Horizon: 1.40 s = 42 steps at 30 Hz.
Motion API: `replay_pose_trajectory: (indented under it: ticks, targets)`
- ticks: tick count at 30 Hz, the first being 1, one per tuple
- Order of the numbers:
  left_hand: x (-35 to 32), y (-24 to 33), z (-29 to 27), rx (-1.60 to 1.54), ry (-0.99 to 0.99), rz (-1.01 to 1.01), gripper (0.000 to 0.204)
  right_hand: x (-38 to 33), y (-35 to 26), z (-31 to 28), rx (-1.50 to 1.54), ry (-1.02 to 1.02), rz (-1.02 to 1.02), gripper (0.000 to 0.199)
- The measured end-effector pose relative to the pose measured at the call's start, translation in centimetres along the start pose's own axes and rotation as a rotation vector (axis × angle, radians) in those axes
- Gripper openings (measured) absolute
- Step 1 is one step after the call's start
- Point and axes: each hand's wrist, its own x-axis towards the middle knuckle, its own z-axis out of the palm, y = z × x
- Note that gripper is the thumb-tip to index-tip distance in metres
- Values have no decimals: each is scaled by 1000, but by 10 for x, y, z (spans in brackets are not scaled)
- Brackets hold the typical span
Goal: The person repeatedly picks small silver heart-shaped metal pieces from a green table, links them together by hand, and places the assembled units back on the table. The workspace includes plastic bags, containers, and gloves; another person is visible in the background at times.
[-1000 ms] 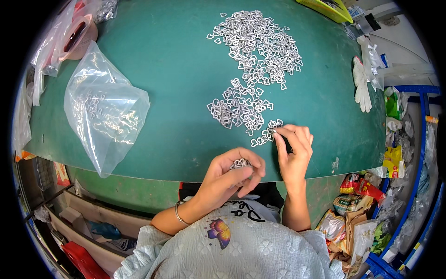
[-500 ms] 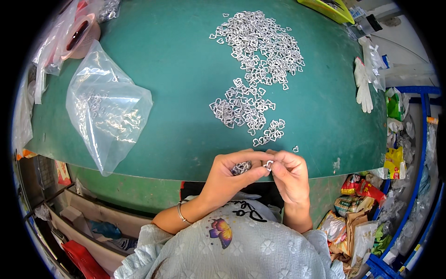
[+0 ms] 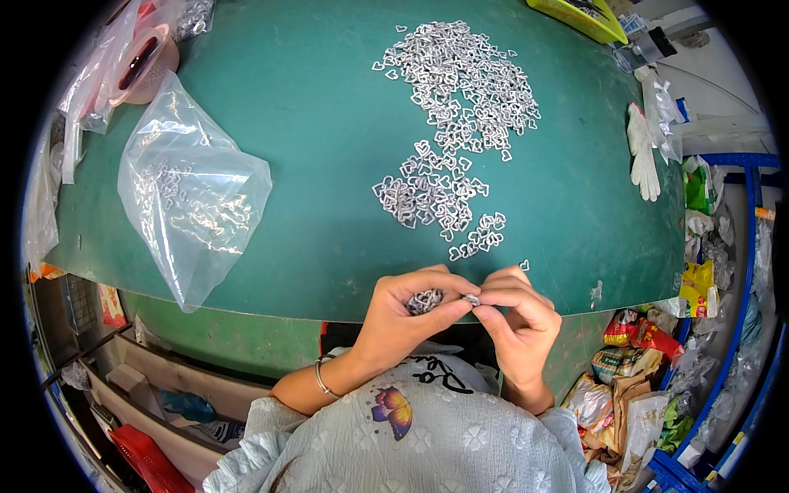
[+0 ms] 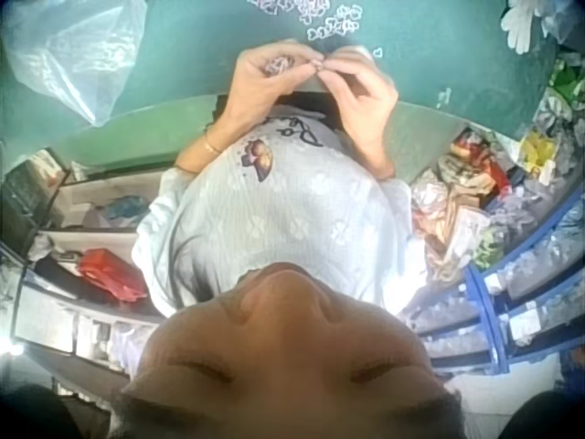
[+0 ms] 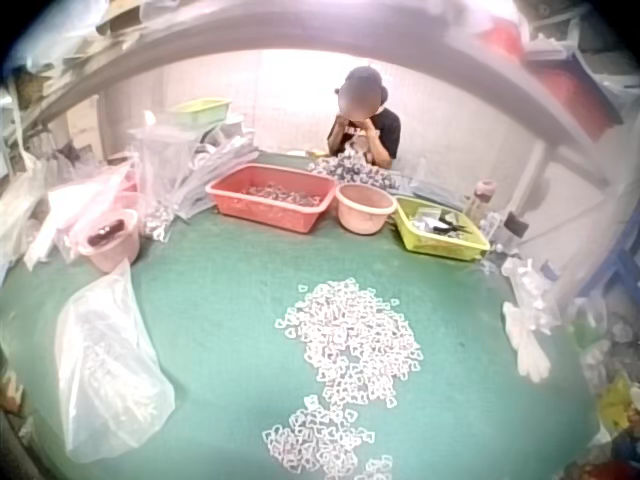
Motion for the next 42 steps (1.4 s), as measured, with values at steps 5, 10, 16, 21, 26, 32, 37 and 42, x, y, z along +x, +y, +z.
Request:
replay_pose_trajectory:
  ticks: [5, 10, 16, 21, 26, 32, 37, 42]
  targets:
    - [0, 1, 0, -23, 6, -3, 16, 1, -5, 2, -223, 57, -151, 16]
    - [-2, 3, 1, -5, 6, -20, 19, 3, -8, 1, -530, 82, -372, 19]
    - [-3, 0, -1, 3, -7, -92, 20, 0, -3, 0, -633, 47, -462, 23]
    - [-6, 1, 1, -71, 53, -151, 21, 9, 17, -11, -413, 234, -253, 15]
    - [-5, -6, -2, -480, -25, -165, 12, 26, 41, -22, -686, 202, -79, 16]
    - [-3, -3, -3, -448, -76, -87, 20, 39, 48, -16, -912, 43, -121, 17]
    - [-2, -6, -1, -403, -8, -160, 20, 36, 51, -19, -805, 91, -107, 12]
    - [0, -5, 3, -292, 82, -242, 21, 25, 40, -15, -414, 183, -143, 11]
